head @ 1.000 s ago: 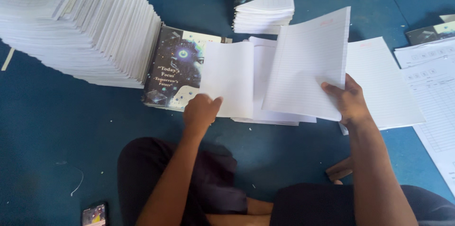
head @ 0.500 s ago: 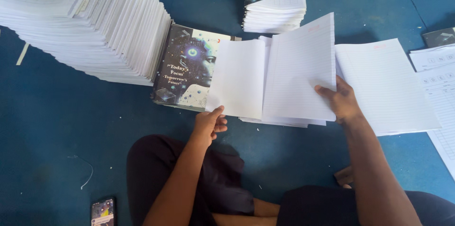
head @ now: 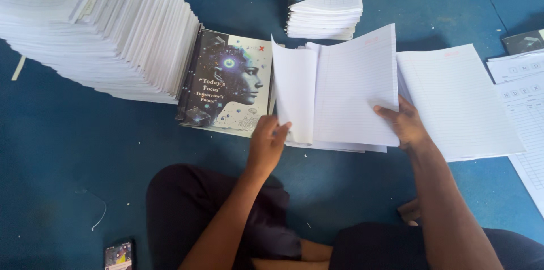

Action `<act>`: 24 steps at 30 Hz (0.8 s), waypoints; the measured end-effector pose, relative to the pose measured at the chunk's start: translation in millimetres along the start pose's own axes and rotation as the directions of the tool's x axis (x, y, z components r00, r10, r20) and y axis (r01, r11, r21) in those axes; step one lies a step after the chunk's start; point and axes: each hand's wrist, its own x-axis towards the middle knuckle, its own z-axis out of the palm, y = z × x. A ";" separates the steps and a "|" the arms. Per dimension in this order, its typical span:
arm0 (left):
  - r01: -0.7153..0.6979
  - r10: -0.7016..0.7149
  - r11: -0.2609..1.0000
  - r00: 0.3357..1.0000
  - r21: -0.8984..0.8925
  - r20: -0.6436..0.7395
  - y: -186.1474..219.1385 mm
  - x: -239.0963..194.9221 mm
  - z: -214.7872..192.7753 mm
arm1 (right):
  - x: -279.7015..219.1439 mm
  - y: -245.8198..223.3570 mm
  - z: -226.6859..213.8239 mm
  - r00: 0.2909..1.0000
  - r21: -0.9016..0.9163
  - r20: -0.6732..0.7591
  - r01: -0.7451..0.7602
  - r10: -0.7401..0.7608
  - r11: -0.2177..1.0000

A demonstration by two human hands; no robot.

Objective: The person sits on the floor and repeatedly picks up a booklet with a cover titled 'Today's Focus Tomorrow's Future', places it on a stack, then picks up a loose index sheet, folds it, and places it on another stack. This cycle of handling booklets and index sheets continues throughout the clip.

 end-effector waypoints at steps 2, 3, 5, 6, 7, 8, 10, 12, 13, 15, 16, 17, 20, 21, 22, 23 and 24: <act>-0.177 0.180 0.983 0.982 -0.056 0.062 12.3 6.4 8.1 | 6.6 8.4 -2.8 1.000 0.027 0.021 0.018 -0.019 0.999; -0.252 0.253 0.967 0.961 -0.023 0.108 17.6 9.4 12.0 | 10.2 12.2 -4.4 0.999 0.040 0.029 0.018 -0.019 0.999; -0.215 0.216 0.976 0.950 -0.030 0.226 26.8 12.5 21.0 | 16.9 19.6 -6.8 0.999 0.068 0.044 0.018 -0.021 0.998; -0.097 0.110 0.994 0.948 -0.057 0.298 30.4 12.2 26.5 | 19.4 23.4 -7.7 0.999 0.061 0.050 0.016 -0.019 0.998; 0.021 0.009 0.997 0.928 -0.077 0.372 32.1 13.4 30.1 | 22.2 26.4 -9.2 0.998 0.053 0.055 0.016 -0.019 0.998; 0.046 0.001 0.993 0.916 -0.109 0.401 31.3 15.7 31.2 | 24.9 29.3 -10.7 0.998 0.045 0.060 0.016 -0.019 0.999; 0.103 -0.013 0.980 0.888 -0.172 0.460 25.3 18.8 35.8 | 30.2 35.6 -13.9 0.996 0.087 0.083 0.028 -0.035 0.996; 0.130 -0.067 0.978 0.934 -0.160 0.351 14.9 24.1 41.6 | 35.2 41.0 -14.1 0.995 0.116 0.092 0.021 -0.032 0.993; 0.144 -0.093 0.977 0.951 -0.154 0.295 9.0 27.7 45.4 | 37.1 43.4 -14.5 0.996 0.123 0.087 0.009 -0.019 0.992; 0.150 -0.149 0.989 0.974 0.007 0.173 -2.9 36.0 53.7 | 39.9 47.4 -14.7 0.995 0.159 0.097 -0.004 -0.011 0.987; 0.159 -0.168 0.983 0.980 0.087 0.108 -8.0 39.4 57.7 | 40.4 48.8 -15.2 0.994 0.187 0.111 -0.006 -0.016 0.982; 0.196 -0.207 0.974 0.973 0.112 0.101 -11.9 42.9 61.8 | 40.8 49.2 -15.1 0.992 0.214 0.127 -0.006 -0.021 0.977; 0.301 -0.312 0.945 0.947 0.124 0.081 -17.7 55.5 68.7 | 39.2 48.0 -12.9 0.981 0.309 0.179 0.018 -0.076 0.951; 0.334 -0.341 0.938 0.936 0.089 0.083 -17.7 59.2 69.8 | 38.1 46.8 -12.7 0.984 0.315 0.169 0.008 -0.064 0.949; 0.367 -0.370 0.929 0.925 0.054 0.085 -16.9 62.4 70.9 | 36.5 45.5 -12.7 0.986 0.320 0.159 -0.002 -0.051 0.947; 0.407 -0.407 0.913 0.908 0.013 0.100 -15.7 64.4 71.5 | 34.3 44.5 -12.2 0.988 0.327 0.149 -0.013 -0.038 0.945; 0.447 -0.441 0.894 0.890 -0.026 0.117 -14.0 65.9 72.4 | 32.6 42.6 -12.0 0.989 0.319 0.143 -0.021 -0.026 0.948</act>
